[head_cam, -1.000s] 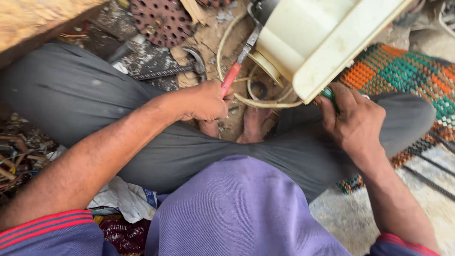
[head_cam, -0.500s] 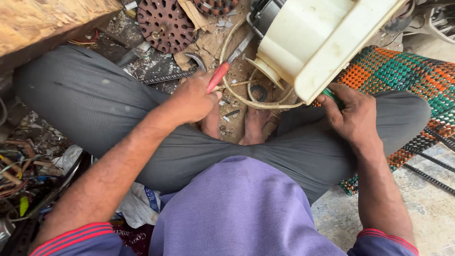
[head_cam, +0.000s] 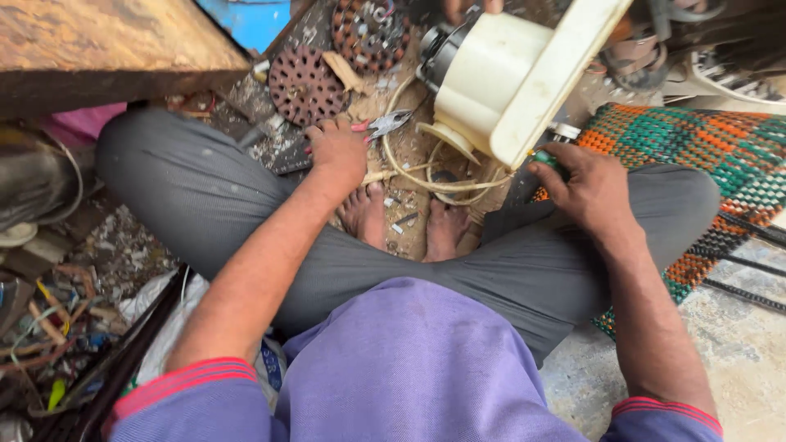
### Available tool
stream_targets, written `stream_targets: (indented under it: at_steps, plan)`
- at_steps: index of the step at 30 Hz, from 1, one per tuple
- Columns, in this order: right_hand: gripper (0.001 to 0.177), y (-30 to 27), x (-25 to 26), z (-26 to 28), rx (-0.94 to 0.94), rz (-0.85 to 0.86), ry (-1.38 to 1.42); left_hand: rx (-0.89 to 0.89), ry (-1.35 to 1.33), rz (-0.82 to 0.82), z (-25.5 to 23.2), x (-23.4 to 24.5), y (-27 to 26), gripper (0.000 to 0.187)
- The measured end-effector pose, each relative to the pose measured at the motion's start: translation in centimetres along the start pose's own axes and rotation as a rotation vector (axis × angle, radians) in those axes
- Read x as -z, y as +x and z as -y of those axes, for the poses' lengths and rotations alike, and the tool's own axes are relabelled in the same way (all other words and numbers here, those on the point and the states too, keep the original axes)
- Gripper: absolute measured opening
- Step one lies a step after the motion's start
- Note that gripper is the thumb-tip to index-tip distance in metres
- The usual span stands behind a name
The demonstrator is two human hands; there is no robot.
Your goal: The person is repairing a small electrical appliance, likely a fan, by manipulating its internal wiring and components. They use a screwdriver and pliers to adjust wires and secure parts within the plastic housing while sitting on the floor.
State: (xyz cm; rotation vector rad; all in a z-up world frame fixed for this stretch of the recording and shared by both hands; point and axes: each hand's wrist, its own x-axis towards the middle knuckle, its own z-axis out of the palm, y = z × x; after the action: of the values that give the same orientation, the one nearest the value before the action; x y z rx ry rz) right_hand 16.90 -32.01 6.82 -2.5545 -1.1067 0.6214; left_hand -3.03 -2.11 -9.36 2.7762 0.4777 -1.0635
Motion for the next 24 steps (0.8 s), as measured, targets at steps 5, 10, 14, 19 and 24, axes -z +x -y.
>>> stream_targets:
  at_steps: [5,10,14,19,24]
  plan:
    - [0.038,-4.1,1.7,-1.4,-0.259,0.098,-0.063,0.004,-0.773,-0.04,-2.3,-0.1,5.3,0.049]
    - [0.035,-8.2,3.2,-1.3,-0.493,-0.13,0.071,0.097,-1.749,-0.318,-6.5,0.5,8.9,0.057]
    - [0.032,-8.3,1.3,0.0,-0.696,-0.272,0.575,-0.258,-1.631,-0.535,-7.7,1.8,8.7,0.059]
    - [0.024,-4.7,-2.5,1.5,-0.578,-0.372,1.019,-0.015,-1.587,-0.259,-8.2,3.5,6.0,0.058]
    - [0.039,-0.7,-5.5,0.4,-0.386,-0.429,0.29,0.066,-1.301,-0.274,-9.3,6.3,4.2,0.053]
